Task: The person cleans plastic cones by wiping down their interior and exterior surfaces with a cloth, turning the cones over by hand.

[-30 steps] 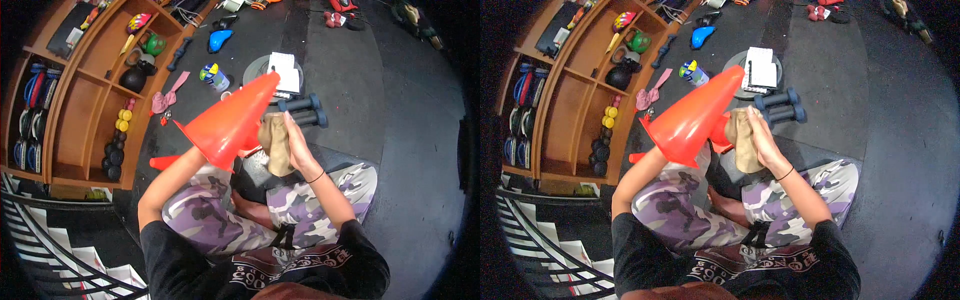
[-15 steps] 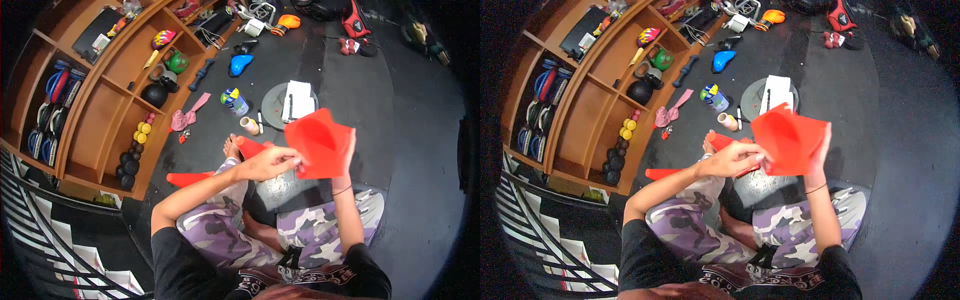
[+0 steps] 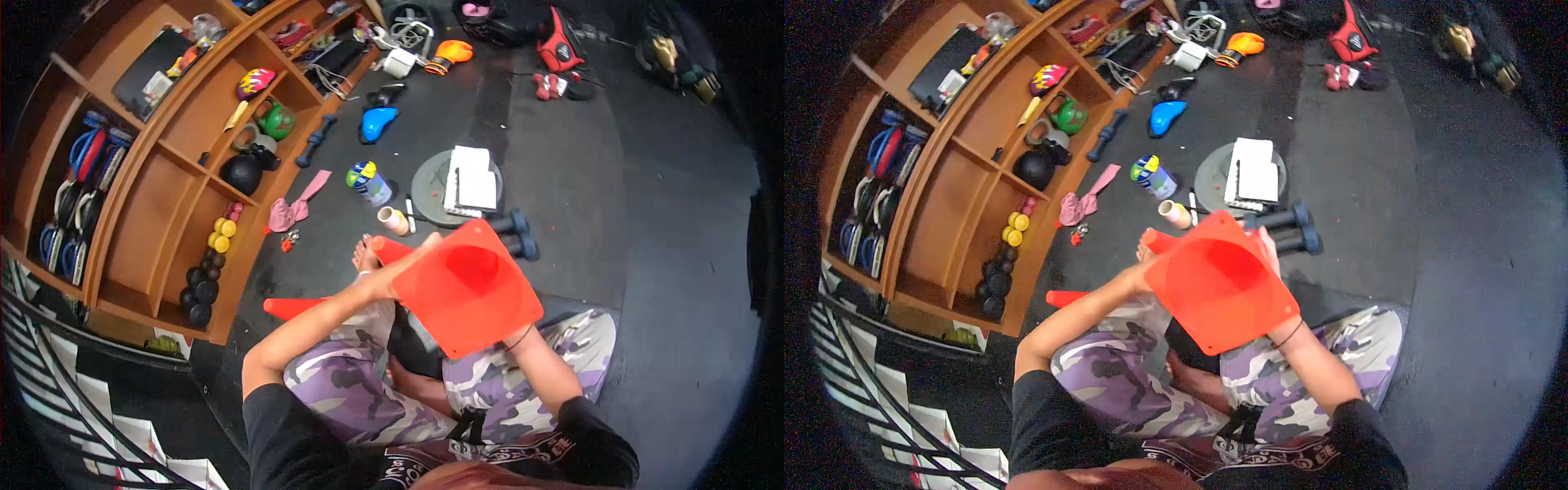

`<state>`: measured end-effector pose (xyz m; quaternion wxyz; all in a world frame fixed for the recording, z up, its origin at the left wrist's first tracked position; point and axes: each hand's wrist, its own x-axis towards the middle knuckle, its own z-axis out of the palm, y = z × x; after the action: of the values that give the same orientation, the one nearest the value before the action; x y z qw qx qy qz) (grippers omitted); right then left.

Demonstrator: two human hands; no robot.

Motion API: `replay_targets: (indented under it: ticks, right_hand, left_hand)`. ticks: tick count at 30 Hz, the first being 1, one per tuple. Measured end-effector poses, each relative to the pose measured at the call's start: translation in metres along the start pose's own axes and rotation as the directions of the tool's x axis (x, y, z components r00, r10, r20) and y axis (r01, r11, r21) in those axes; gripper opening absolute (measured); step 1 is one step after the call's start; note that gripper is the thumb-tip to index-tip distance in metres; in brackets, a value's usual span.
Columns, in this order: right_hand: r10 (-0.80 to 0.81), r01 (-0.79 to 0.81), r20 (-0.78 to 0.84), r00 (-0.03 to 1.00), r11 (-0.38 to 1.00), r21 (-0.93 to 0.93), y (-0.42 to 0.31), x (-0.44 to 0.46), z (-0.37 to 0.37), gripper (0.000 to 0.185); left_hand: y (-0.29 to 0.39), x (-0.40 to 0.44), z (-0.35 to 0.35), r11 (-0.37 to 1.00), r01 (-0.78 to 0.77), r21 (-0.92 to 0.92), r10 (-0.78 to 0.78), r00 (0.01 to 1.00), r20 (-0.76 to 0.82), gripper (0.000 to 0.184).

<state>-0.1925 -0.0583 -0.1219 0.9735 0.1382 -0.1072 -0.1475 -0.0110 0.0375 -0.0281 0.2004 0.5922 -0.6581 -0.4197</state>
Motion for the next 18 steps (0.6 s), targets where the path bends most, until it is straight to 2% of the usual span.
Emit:
replay_targets:
  ticks: [2, 3, 4, 6, 9, 12, 13, 14, 16, 18]
  right_hand:
    - [-0.036, 0.025, -0.086, 0.996, 0.991, -0.129, -0.003, 0.002, 0.008, 0.052]
    - [-0.053, 0.028, -0.122, 0.991, 0.980, -0.195, -0.006, 0.000, 0.010, 0.053]
    - [-0.134, 0.049, -0.188, 0.973, 0.916, -0.397, -0.012, -0.003, -0.005, 0.057]
    - [-0.162, 0.086, -0.160, 0.974, 0.911, -0.403, -0.012, 0.000, -0.014, 0.060]
    - [-0.294, 0.090, -0.425, 0.856, 0.894, -0.438, 0.009, -0.004, 0.021, 0.061]
    - [-0.454, 0.212, -0.119, 0.883, 0.612, -0.762, 0.009, -0.008, -0.006, 0.061]
    - [-0.348, 0.164, -0.225, 0.910, 0.800, -0.577, -0.005, -0.005, -0.007, 0.060]
    - [-0.201, 0.103, -0.157, 0.967, 0.872, -0.478, -0.022, -0.005, -0.011, 0.052]
    - [-0.470, 0.248, -0.334, 0.817, 0.809, -0.533, -0.038, -0.011, 0.003, 0.039]
    - [-0.649, 0.493, 0.001, 0.761, 0.576, -0.652, -0.057, -0.021, 0.011, 0.032]
  left_hand:
    - [-0.083, -0.002, 0.006, 0.942, -0.018, -0.335, 0.028, 0.999, 0.025, 0.083]
    - [-0.084, -0.002, 0.005, 0.941, -0.026, -0.339, 0.041, 0.998, 0.036, 0.083]
    - [-0.082, -0.001, 0.004, 0.958, -0.042, -0.282, 0.045, 0.999, 0.003, 0.082]
    - [-0.074, 0.000, 0.002, 0.985, -0.069, -0.156, 0.058, 0.996, -0.073, 0.080]
    - [-0.055, 0.001, -0.004, 0.996, -0.081, 0.032, 0.086, 0.976, -0.202, 0.078]
    - [-0.035, 0.002, -0.011, 0.979, -0.037, 0.198, 0.099, 0.944, -0.314, 0.075]
    - [-0.029, 0.002, -0.013, 0.970, -0.008, 0.245, 0.097, 0.931, -0.353, 0.074]
    - [-0.024, 0.003, -0.015, 0.957, 0.023, 0.289, 0.097, 0.914, -0.394, 0.073]
    - [-0.017, 0.003, -0.018, 0.920, 0.089, 0.382, 0.112, 0.875, -0.471, 0.072]
    - [-0.016, 0.005, -0.023, 0.869, -0.050, 0.493, 0.333, 0.796, -0.506, 0.075]
